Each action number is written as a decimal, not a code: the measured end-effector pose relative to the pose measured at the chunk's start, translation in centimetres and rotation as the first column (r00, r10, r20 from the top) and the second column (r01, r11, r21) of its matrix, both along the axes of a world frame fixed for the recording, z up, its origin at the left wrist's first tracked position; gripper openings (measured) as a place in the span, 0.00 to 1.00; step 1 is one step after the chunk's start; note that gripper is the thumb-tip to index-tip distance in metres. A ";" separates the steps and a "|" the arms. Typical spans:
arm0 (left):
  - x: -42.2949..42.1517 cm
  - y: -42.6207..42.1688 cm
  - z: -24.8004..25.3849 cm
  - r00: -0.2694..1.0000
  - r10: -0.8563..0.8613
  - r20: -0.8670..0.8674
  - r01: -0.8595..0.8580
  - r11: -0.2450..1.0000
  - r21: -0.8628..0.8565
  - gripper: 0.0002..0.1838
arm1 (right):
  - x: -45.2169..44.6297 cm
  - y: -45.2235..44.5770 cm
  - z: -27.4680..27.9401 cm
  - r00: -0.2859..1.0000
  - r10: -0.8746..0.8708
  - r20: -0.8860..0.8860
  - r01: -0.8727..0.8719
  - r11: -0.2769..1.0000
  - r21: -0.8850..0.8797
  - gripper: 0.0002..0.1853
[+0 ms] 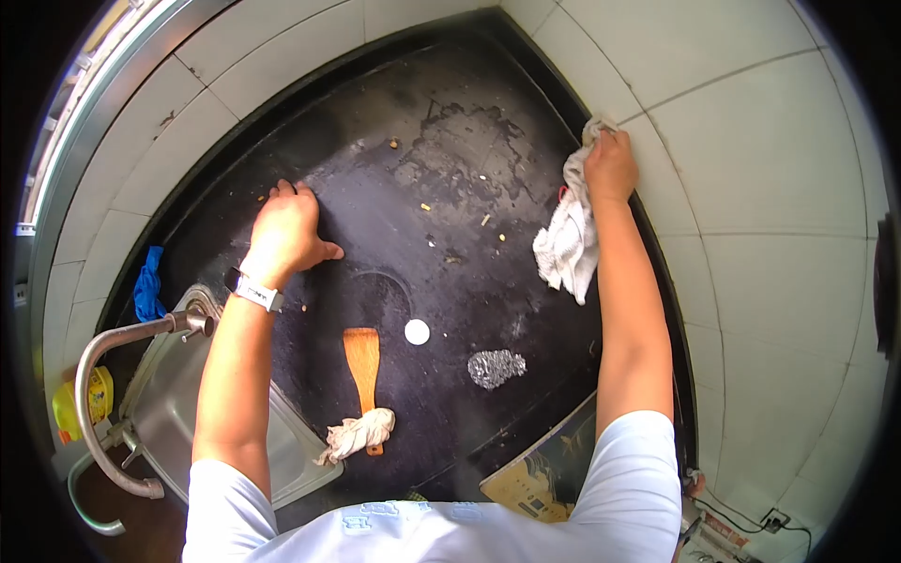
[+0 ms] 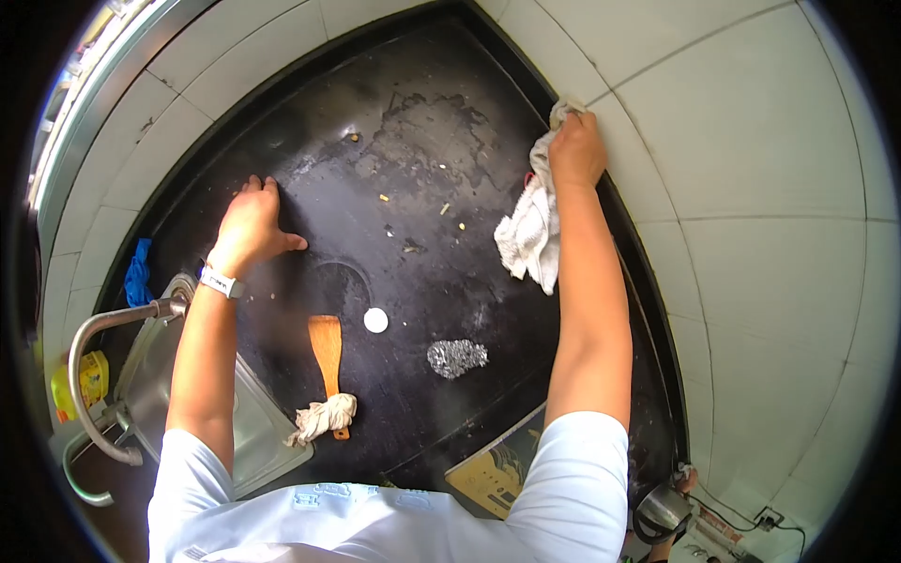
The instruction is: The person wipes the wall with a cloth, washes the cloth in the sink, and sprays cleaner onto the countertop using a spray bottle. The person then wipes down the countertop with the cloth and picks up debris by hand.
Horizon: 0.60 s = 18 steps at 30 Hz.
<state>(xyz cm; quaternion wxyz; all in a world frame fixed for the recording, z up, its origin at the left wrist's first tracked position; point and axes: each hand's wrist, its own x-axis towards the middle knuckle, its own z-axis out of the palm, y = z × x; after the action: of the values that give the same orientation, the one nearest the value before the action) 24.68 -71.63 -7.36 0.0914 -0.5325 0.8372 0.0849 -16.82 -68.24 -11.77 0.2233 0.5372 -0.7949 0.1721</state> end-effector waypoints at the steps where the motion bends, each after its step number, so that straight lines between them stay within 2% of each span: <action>1: 0.0 0.0 0.2 1.000 -0.008 -0.003 0.008 1.000 0.007 0.51 | 0.6 -1.7 0.0 1.000 0.010 0.003 -0.010 1.000 -0.004 0.05; 4: 0.1 0.0 0.0 1.000 -0.024 0.000 0.024 0.999 -0.029 0.52 | 1.9 -5.4 0.1 1.000 0.005 0.004 -0.005 1.000 0.018 0.05; 5: 0.0 -0.2 0.3 1.000 -0.015 0.020 0.015 1.000 0.018 0.53 | 2.2 -6.3 0.2 1.000 0.007 0.006 -0.007 1.000 0.022 0.05; 6: 0.1 -0.1 0.1 0.999 -0.026 0.023 0.026 1.000 -0.008 0.53 | 2.5 -7.3 0.3 1.000 0.009 0.006 -0.009 1.000 0.022 0.05; 8: -0.1 -0.3 0.3 1.000 0.013 0.011 -0.014 0.996 0.084 0.55 | 2.9 -9.1 0.4 1.000 0.029 0.007 -0.029 0.999 0.024 0.05; 10: 0.0 -0.4 0.1 1.000 0.008 0.014 -0.009 0.997 0.076 0.55 | 3.5 -11.0 0.7 0.999 0.045 0.011 -0.045 0.999 0.027 0.05; 13: 0.0 -0.6 0.1 1.000 -0.009 0.015 0.008 0.996 0.083 0.54 | 4.5 -14.5 1.3 0.998 0.018 0.059 -0.023 0.996 0.092 0.06; 15: 0.1 -0.7 0.1 1.000 -0.015 0.012 0.014 0.995 0.096 0.54 | 5.3 -17.1 1.8 0.984 -0.001 0.180 -0.015 0.996 0.087 0.07; 18: 0.1 -0.9 0.2 1.000 -0.012 0.015 0.009 0.991 0.137 0.55 | 5.3 -20.2 1.4 0.968 0.063 0.241 -0.085 0.993 0.084 0.10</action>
<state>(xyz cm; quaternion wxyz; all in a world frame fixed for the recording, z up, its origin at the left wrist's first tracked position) 24.82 -72.57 -7.21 0.1349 -0.5212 0.8314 0.1373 -11.55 -88.40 -10.38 0.0943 0.5519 -0.8026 0.2059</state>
